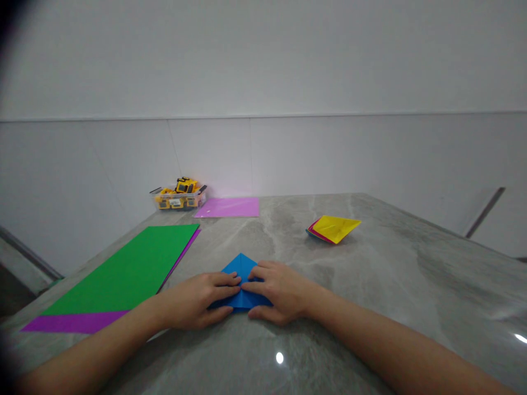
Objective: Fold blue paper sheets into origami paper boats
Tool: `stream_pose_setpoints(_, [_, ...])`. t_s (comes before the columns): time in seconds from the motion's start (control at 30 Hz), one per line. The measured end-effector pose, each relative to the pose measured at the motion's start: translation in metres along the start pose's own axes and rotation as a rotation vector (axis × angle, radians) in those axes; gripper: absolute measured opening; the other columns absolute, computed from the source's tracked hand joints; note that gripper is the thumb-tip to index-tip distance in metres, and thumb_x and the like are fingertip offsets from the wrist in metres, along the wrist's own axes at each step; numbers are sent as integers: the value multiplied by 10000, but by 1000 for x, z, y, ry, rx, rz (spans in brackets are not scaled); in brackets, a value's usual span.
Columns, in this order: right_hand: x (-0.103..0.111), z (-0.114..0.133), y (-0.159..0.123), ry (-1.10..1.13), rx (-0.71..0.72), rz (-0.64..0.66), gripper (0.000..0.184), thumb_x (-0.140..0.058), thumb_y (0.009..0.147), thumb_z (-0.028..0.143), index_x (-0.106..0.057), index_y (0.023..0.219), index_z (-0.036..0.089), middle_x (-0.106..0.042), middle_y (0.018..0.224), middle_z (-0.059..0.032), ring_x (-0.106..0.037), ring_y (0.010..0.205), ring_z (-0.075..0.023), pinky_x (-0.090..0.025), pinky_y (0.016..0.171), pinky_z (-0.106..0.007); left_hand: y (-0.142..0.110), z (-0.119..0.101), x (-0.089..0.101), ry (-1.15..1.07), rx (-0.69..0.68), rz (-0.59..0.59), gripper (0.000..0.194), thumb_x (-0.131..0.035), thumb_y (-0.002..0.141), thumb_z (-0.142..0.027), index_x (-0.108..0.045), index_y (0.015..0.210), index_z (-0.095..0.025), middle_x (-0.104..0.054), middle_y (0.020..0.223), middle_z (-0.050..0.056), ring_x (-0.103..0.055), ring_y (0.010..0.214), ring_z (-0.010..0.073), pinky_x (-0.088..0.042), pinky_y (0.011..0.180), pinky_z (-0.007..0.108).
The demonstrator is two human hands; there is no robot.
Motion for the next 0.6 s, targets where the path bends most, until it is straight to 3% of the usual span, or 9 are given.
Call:
stream_pose_setpoints(0.2, [-2,7,4,-41,1,20,344,-450,944,321,-612,1188,140,-626,1062,-126,-554,989,-243,-453,900,-414,1,-4,3,-56,-66,-81,274,-436,955,-245,-655,1109,-185,-687,1104,90,-641,1030,205,-484,921,315])
stream_pose_setpoints(0.4, [-1,5,7,-36,-43,-6,296,-376,974,231,-643,1068,144,-667,948,-88,-578,907,-204,-463,866,-363,3,-1,8,-23,24,-78,281,-396,977,-247,-646,1102,-212,-707,896,48,-664,801,164,-485,728,252])
stream_pose_setpoints(0.6, [-1,4,5,-92,-12,-11,280,-396,972,214,-651,1064,144,-696,914,-87,-614,841,-201,-484,782,-336,1,-1,9,20,55,-28,275,-446,933,-195,-650,1115,-225,-723,847,25,-664,700,156,-452,637,235])
Point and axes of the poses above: each hand's wrist, its own y-axis towards the middle knuckle, its own x-axis out of the back of the hand, z = x × y, the point moved 7 cm from there along y, towards the middle knuckle
